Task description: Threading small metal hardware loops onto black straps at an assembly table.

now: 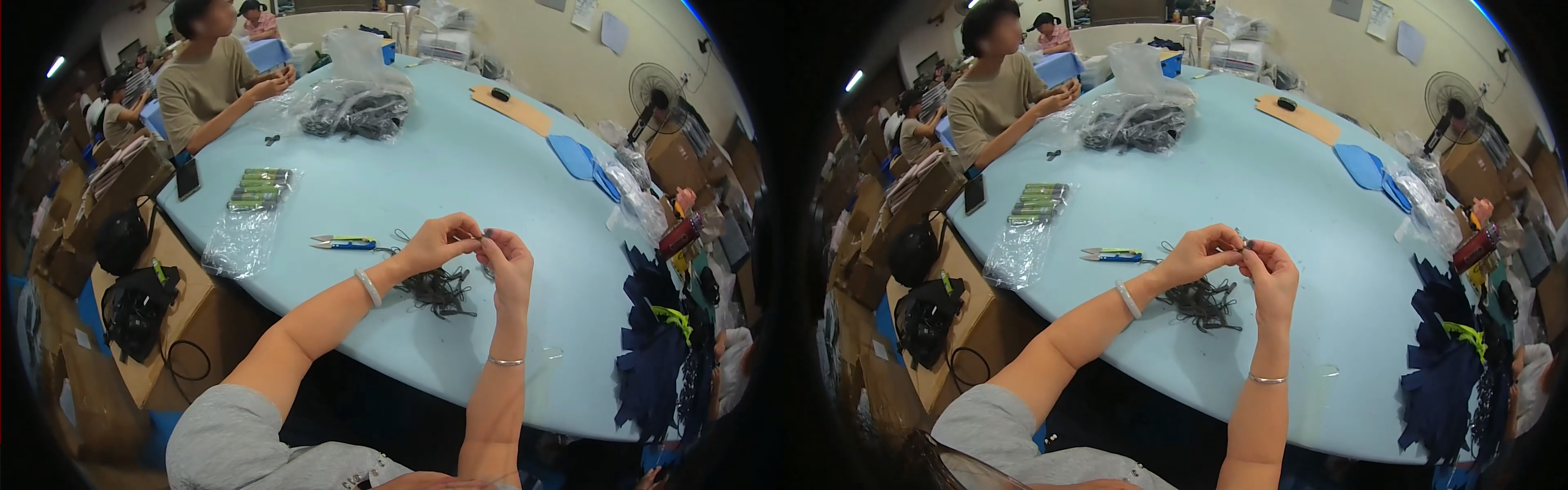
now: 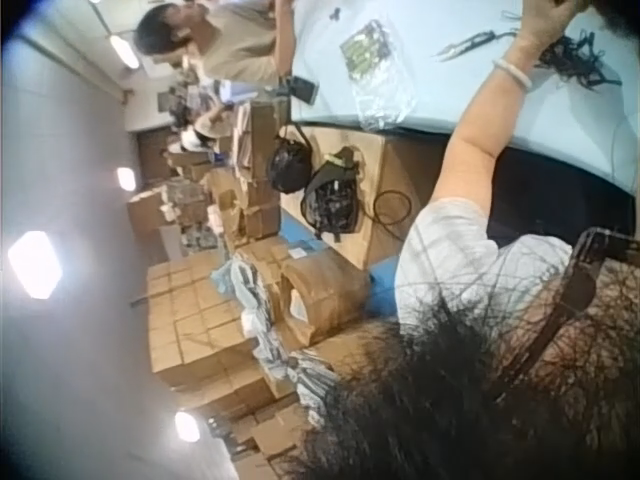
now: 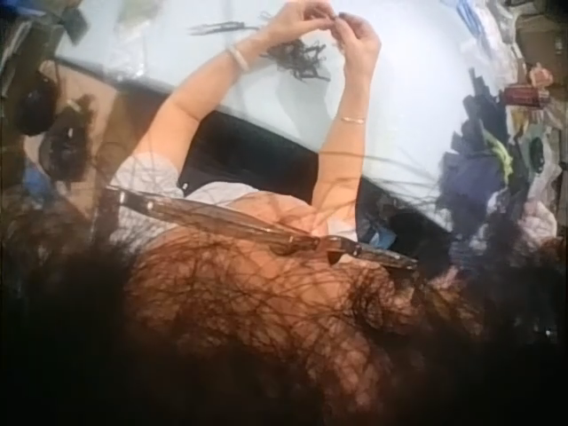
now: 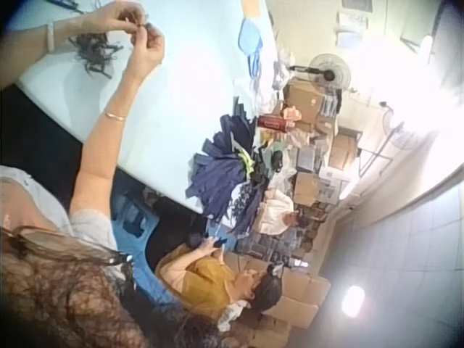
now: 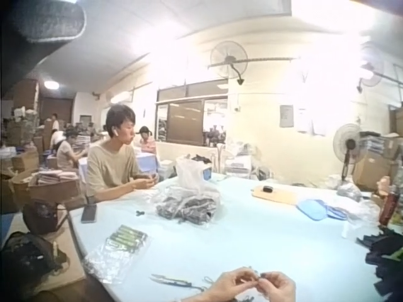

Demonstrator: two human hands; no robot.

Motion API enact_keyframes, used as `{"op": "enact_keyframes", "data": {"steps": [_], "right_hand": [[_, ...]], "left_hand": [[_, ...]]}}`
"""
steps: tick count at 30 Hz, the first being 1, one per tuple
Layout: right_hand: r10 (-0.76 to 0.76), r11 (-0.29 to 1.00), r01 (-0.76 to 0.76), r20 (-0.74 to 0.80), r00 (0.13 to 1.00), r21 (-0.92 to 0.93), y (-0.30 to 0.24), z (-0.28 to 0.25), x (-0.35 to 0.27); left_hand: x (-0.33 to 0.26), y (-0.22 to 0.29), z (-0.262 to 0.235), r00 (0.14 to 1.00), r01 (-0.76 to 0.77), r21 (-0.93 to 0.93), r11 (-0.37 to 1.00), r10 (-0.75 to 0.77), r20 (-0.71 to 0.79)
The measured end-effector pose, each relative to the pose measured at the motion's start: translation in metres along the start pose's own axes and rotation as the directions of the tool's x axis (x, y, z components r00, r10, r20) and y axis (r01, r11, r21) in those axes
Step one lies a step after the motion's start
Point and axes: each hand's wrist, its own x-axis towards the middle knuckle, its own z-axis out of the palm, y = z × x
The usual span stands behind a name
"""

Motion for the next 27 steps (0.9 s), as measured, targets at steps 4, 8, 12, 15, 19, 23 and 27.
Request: {"op": "enact_keyframes", "data": {"steps": [4, 8, 12, 15, 19, 23, 27], "right_hand": [[-0.048, 0.998, 0.045, 0.100, 0.994, 0.033, 0.005, -0.012, 0.007], [-0.148, 0.985, 0.140, 0.076, 0.986, 0.099, 0.030, 0.002, 0.026], [-0.304, 0.930, 0.276, -0.088, 0.949, -0.242, 0.021, -0.001, 0.027], [-0.350, 0.918, 0.290, -0.212, 0.912, -0.270, 0.017, -0.013, 0.013], [-0.400, 0.912, 0.349, -0.277, 0.873, -0.218, 0.011, -0.002, -0.001], [-0.535, 0.844, 0.497, -0.249, 0.807, -0.203, 0.004, -0.001, -0.008], [-0.569, 0.811, 0.579, -0.332, 0.752, -0.080, 0.000, 0.011, 0.004]], "left_hand": [[0.008, -0.007, 0.000, 0.994, -0.027, 0.135, 0.990, 0.041, -0.097], [0.004, 0.000, -0.008, 0.993, -0.051, 0.302, 0.952, 0.082, -0.090], [0.005, -0.003, -0.008, 0.997, -0.047, 0.330, 0.943, 0.064, -0.039], [0.007, -0.018, 0.007, 0.999, 0.030, 0.219, 0.975, -0.026, -0.024], [0.003, -0.016, 0.011, 0.997, 0.062, 0.257, 0.964, -0.051, -0.050], [0.004, -0.009, 0.020, 0.994, -0.019, 0.268, 0.963, 0.048, -0.101], [0.009, -0.016, -0.001, 0.996, -0.058, 0.194, 0.979, 0.071, -0.060]]}}
